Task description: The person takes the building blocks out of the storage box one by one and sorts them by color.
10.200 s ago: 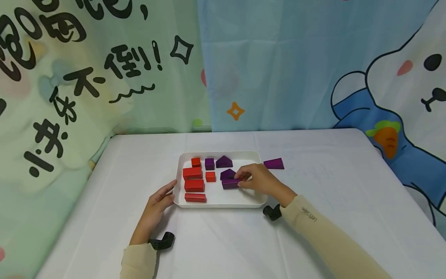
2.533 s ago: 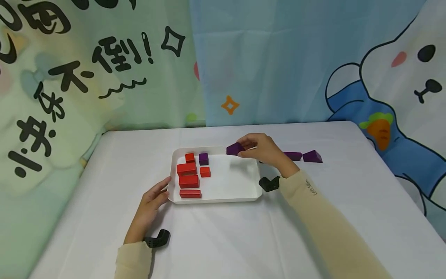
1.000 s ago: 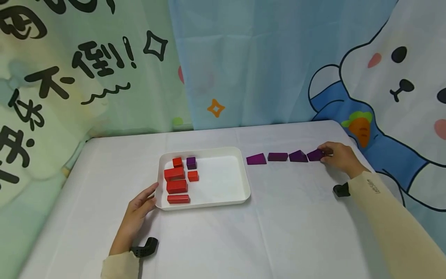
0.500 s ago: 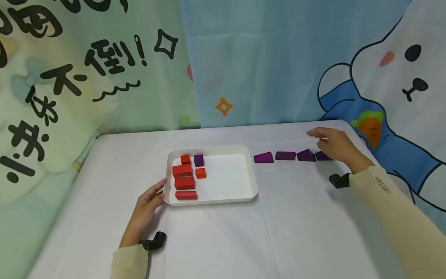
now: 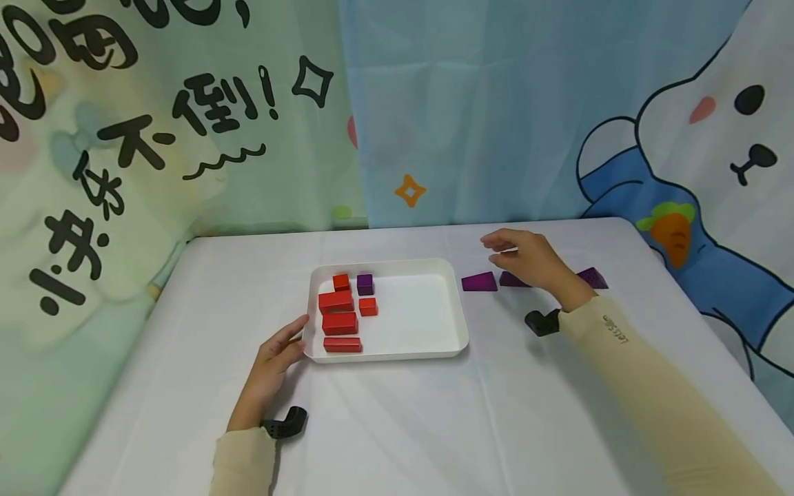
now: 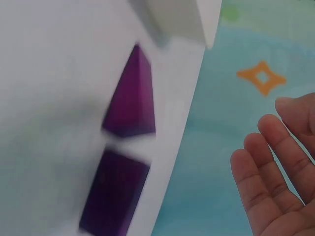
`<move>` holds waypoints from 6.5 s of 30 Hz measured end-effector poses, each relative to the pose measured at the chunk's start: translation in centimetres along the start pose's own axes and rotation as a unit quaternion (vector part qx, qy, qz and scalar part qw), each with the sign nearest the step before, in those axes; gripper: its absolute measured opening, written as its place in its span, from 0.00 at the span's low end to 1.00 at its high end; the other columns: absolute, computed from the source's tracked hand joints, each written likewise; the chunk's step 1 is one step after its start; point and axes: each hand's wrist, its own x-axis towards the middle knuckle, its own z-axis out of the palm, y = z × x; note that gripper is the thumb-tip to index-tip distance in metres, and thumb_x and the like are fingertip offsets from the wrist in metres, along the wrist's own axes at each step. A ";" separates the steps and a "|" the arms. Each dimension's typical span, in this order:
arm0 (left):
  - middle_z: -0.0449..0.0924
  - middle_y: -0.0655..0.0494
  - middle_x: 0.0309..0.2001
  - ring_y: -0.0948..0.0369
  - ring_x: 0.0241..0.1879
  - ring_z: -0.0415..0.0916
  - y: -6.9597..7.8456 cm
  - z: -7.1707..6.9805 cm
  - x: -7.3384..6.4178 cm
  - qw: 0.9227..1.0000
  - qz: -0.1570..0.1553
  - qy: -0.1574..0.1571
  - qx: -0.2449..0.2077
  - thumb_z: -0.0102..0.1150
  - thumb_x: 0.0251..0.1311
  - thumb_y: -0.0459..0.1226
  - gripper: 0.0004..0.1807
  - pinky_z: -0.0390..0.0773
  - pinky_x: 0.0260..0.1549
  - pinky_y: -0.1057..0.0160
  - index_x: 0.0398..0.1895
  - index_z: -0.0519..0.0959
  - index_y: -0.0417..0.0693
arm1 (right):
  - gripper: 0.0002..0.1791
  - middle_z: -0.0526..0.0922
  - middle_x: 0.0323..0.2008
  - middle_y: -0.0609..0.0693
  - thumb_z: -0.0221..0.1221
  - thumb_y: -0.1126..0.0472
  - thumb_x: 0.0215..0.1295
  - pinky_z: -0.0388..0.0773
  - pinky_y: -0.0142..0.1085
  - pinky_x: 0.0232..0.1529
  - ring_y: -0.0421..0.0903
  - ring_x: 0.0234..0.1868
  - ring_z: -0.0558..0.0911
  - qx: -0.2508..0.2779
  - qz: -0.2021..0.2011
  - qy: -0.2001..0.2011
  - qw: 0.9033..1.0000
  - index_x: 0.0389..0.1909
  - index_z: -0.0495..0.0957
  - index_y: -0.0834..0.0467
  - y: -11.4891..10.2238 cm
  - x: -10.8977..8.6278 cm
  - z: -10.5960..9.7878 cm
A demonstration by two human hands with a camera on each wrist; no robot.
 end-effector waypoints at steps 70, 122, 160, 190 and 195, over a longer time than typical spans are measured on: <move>0.67 0.37 0.79 0.39 0.76 0.68 0.0 0.1 -0.2 1.000 -0.006 0.005 0.010 0.51 0.78 0.29 0.28 0.77 0.61 0.68 0.79 0.70 0.35 | 0.22 0.83 0.62 0.68 0.68 0.68 0.73 0.79 0.60 0.65 0.67 0.67 0.81 0.031 -0.035 -0.045 0.998 0.65 0.80 0.68 -1.0 1.1 1.7; 0.67 0.34 0.78 0.36 0.75 0.69 -0.1 0.1 -0.1 1.000 0.008 0.007 -0.001 0.49 0.77 0.28 0.27 0.77 0.54 0.75 0.78 0.69 0.30 | 0.32 0.58 0.70 0.87 0.50 0.81 0.68 0.67 0.79 0.62 0.84 0.65 0.62 -0.098 0.113 0.091 0.985 0.74 0.61 0.77 14.8 -7.3 -7.7; 0.67 0.32 0.78 0.35 0.74 0.69 -0.7 -0.1 0.9 1.000 0.027 0.004 -0.010 0.50 0.76 0.27 0.27 0.77 0.56 0.71 0.77 0.70 0.29 | 0.22 0.83 0.64 0.66 0.65 0.69 0.75 0.83 0.48 0.63 0.63 0.65 0.83 0.215 -0.026 0.044 0.975 0.67 0.79 0.70 -6.1 0.4 11.6; 0.67 0.35 0.79 0.37 0.75 0.69 -0.6 -0.3 0.9 1.000 0.013 0.012 -0.003 0.51 0.76 0.27 0.27 0.78 0.61 0.64 0.77 0.71 0.31 | 0.13 0.90 0.49 0.63 0.69 0.73 0.68 0.83 0.51 0.60 0.61 0.53 0.88 0.152 -0.024 0.069 0.986 0.53 0.87 0.68 -8.3 2.0 17.5; 0.67 0.34 0.79 0.36 0.75 0.68 -0.6 -0.3 1.0 1.000 0.018 0.008 -0.005 0.50 0.76 0.26 0.27 0.77 0.54 0.72 0.77 0.70 0.30 | 0.15 0.89 0.53 0.64 0.68 0.71 0.70 0.85 0.53 0.58 0.63 0.56 0.88 0.156 -0.025 0.084 0.984 0.57 0.86 0.68 -6.9 0.4 14.4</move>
